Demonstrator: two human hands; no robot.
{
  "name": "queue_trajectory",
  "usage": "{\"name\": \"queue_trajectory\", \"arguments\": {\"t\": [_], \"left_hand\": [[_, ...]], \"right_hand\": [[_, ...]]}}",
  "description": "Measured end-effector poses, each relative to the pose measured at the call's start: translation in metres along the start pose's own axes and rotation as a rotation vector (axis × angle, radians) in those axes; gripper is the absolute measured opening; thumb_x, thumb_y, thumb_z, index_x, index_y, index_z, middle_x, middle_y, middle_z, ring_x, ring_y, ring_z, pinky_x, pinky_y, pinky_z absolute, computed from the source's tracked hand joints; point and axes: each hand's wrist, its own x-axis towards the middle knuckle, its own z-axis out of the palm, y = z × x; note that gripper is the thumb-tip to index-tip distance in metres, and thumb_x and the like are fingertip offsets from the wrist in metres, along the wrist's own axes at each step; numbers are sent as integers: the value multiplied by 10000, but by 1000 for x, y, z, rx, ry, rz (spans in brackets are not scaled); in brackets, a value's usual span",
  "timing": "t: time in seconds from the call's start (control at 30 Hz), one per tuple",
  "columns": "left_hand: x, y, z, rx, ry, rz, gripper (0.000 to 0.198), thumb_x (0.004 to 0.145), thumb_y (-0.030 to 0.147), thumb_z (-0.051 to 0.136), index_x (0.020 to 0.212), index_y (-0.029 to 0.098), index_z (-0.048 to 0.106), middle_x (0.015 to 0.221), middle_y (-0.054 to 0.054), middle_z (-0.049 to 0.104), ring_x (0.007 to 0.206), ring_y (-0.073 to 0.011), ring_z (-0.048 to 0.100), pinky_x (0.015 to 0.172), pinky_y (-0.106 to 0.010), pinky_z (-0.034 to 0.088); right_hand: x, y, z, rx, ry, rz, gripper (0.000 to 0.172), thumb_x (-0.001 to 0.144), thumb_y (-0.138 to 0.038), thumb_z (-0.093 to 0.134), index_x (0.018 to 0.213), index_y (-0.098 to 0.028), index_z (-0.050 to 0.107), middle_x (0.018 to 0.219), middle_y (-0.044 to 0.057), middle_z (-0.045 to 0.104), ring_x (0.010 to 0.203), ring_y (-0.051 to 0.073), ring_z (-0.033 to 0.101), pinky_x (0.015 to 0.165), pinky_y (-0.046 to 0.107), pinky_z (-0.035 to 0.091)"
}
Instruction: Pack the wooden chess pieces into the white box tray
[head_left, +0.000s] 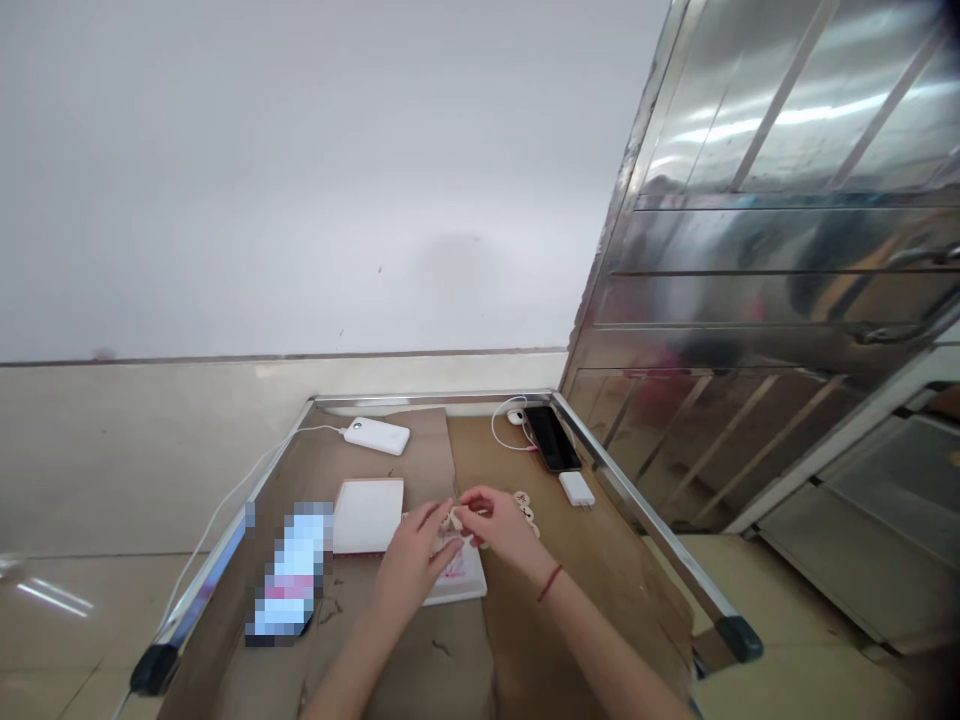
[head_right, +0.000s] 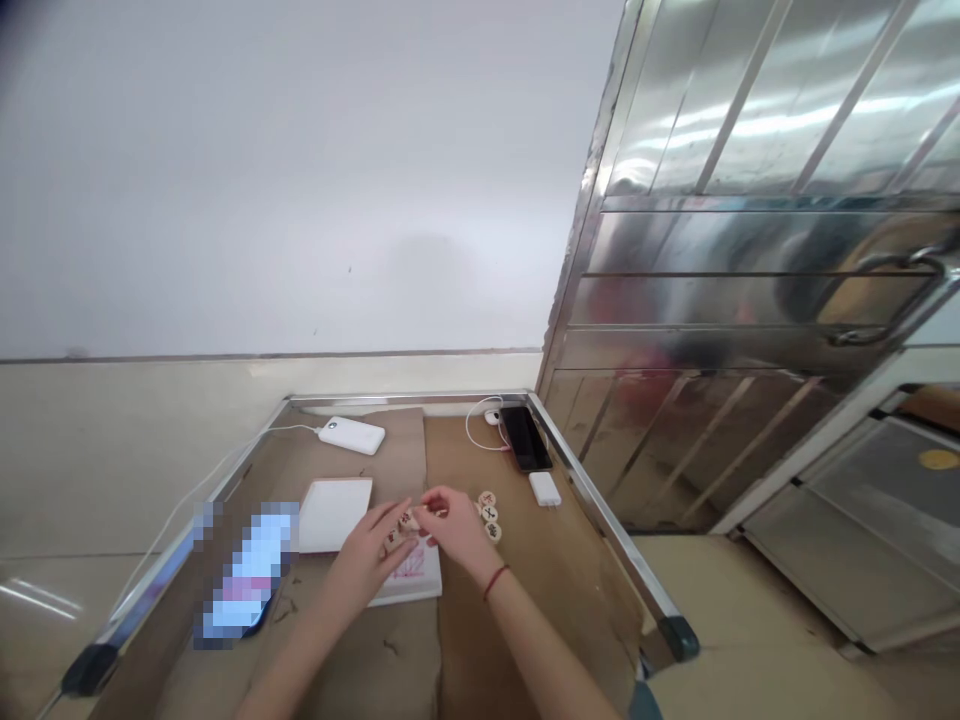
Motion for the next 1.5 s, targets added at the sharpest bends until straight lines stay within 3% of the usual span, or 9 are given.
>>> {"name": "queue_trajectory", "arguments": {"t": [0.1,0.27,0.4,0.53,0.7,0.9,1.1,1.3,1.5], "left_hand": [[-2,5,4,-128,17,-3,301,899,260,488,1184,254,586,1136,-61,628,1048,-189,605,937,-350,491],[-7,0,1,-143,27,-54,257,876,235,515,1105,247,631,1073,-61,626,997,-188,622,885,-333,508],[-5,-4,0,-3,-49,-74,170,862,220,529,964,238,664,1039,-50,647,983,-189,621,871,-335,482],[-2,0,5,228,-121,-46,115,856,223,569,918,254,661,1022,-22,688,1045,-216,580,907,-403,391],[-1,3,13,393,-127,-9,97,850,247,598,919,253,666,1010,-26,692,1075,-240,509,905,-445,326],[1,1,15,467,-118,-24,97,846,235,597,894,237,682,1077,-37,641,1051,-252,479,852,-423,351],[-2,1,9,465,-115,-56,136,824,272,637,953,235,657,1106,-45,617,1068,-244,478,854,-402,362],[-9,-7,-5,452,-62,-78,119,818,283,639,929,242,635,1146,-47,611,1106,-261,471,891,-417,359],[-11,-13,-8,481,-61,-87,119,809,266,626,926,241,621,1159,-56,596,1113,-266,472,900,-419,369]], "right_hand": [[-16,3,14,291,-57,7,308,651,-414,710,804,-168,605,706,-6,643,605,129,613,510,235,513],[-24,9,12,410,31,33,407,606,-498,742,798,-167,603,724,8,651,600,132,610,519,246,507],[-25,17,3,453,159,43,432,574,-525,762,770,-180,591,670,-4,625,571,137,595,520,255,494],[-31,20,-2,431,144,23,408,591,-520,752,756,-191,578,673,-6,606,568,138,579,530,265,488],[-37,27,-2,360,102,-5,355,633,-482,713,777,-197,557,708,-17,580,550,124,553,506,255,461],[-38,34,6,109,122,-178,162,693,-224,609,851,-190,602,888,18,589,647,116,545,605,251,476],[-36,24,19,-351,120,-332,297,697,-41,529,937,-190,623,914,35,610,778,163,551,743,287,450],[-29,23,34,-629,134,-386,142,771,-53,569,784,-195,567,863,26,636,875,209,532,789,307,405],[-28,25,37,-715,144,-407,120,781,-89,612,812,-198,573,943,37,633,925,219,534,833,318,402]]}}
